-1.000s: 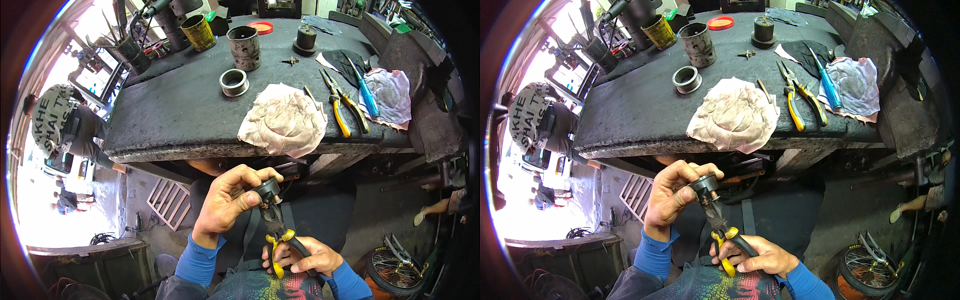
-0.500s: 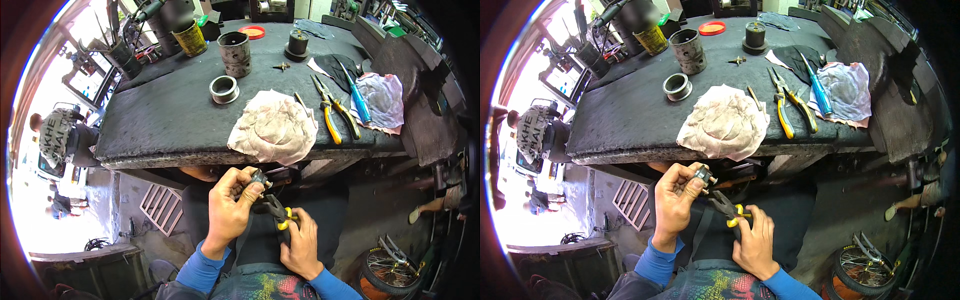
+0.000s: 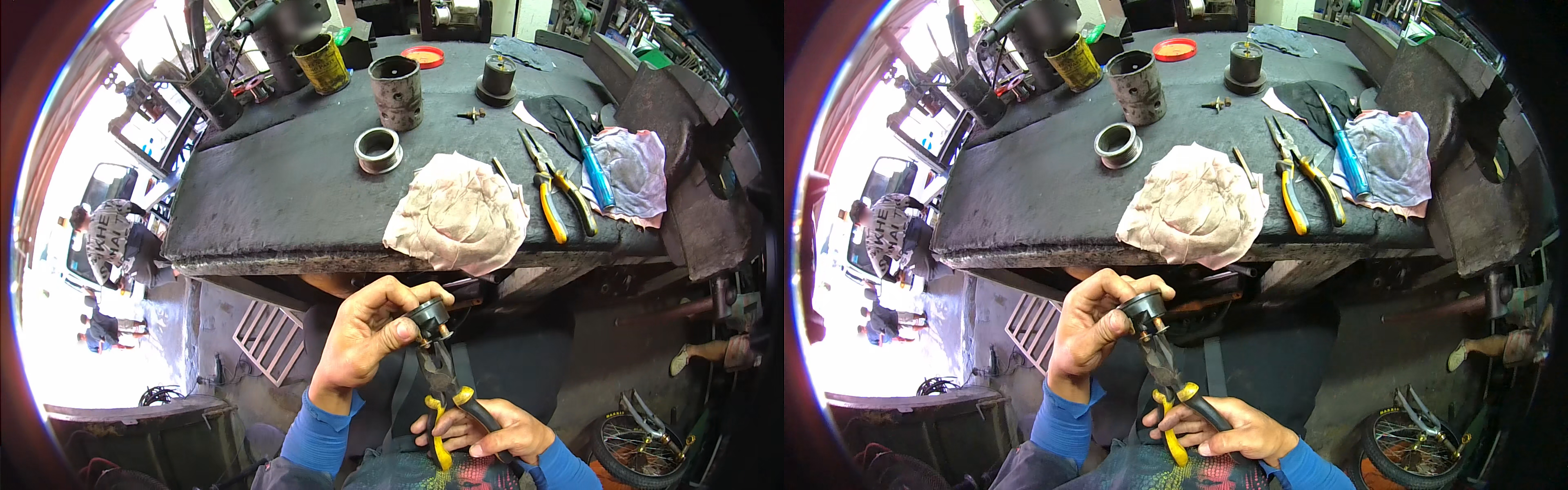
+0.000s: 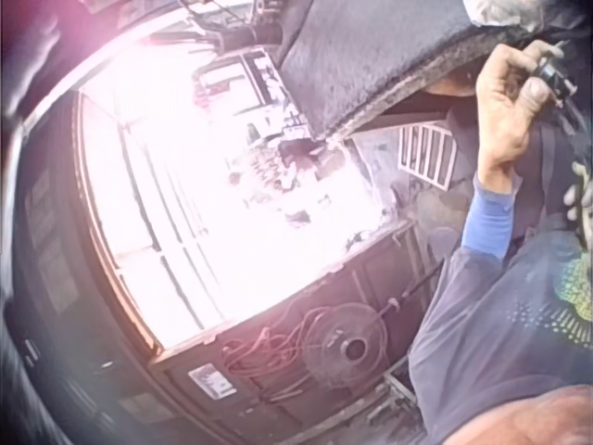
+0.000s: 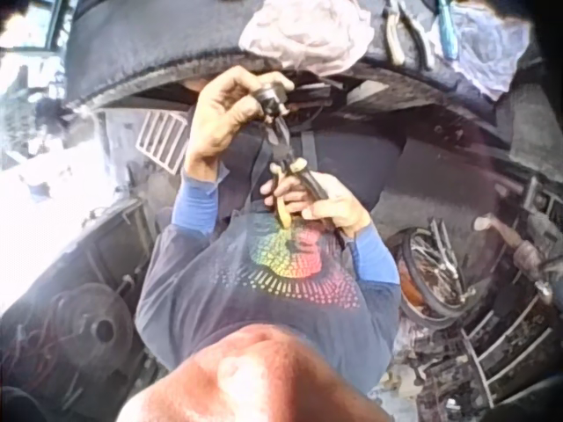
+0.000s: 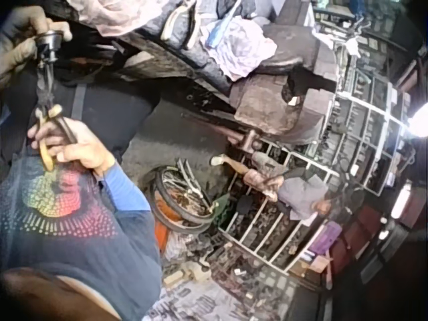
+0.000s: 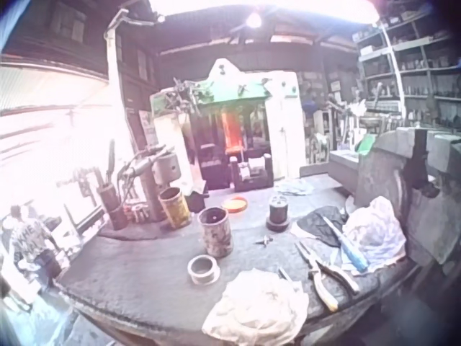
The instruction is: The person uses a screwdriver and pliers to disassemble a small mechanical component on a workbench. They remove a pin and separate the parts, then wipe the pieces with a cloth.
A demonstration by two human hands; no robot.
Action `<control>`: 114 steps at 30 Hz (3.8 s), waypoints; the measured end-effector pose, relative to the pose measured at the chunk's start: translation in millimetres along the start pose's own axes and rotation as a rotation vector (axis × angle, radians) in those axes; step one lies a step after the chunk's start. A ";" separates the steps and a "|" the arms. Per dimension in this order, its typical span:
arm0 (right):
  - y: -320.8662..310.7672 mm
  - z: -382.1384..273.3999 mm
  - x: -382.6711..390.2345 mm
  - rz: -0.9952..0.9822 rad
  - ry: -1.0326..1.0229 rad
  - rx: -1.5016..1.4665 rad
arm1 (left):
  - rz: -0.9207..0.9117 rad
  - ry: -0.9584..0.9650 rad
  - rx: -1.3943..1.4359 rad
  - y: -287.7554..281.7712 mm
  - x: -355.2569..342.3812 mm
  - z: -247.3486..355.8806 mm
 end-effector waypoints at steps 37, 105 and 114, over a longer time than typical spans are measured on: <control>-3.1 -4.3 0.9 0.008 0.003 0.056 | -0.026 0.000 0.017 -4.4 1.4 -5.0; 7.0 -262.8 58.2 1.549 -0.104 2.363 | 0.201 0.066 0.340 5.2 -4.1 -18.8; 18.3 -141.0 -26.2 0.678 -0.367 1.507 | 0.306 0.184 -0.068 5.8 -2.6 4.9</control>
Point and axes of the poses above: each hand's wrist, its own x-axis away from the middle knuckle, its own y-axis out of the palm, z = x × y, the point moved 6 cm from there along -x, towards the middle knuckle, and after that the axes turned 15 degrees about -z, right-handed, at the moved point
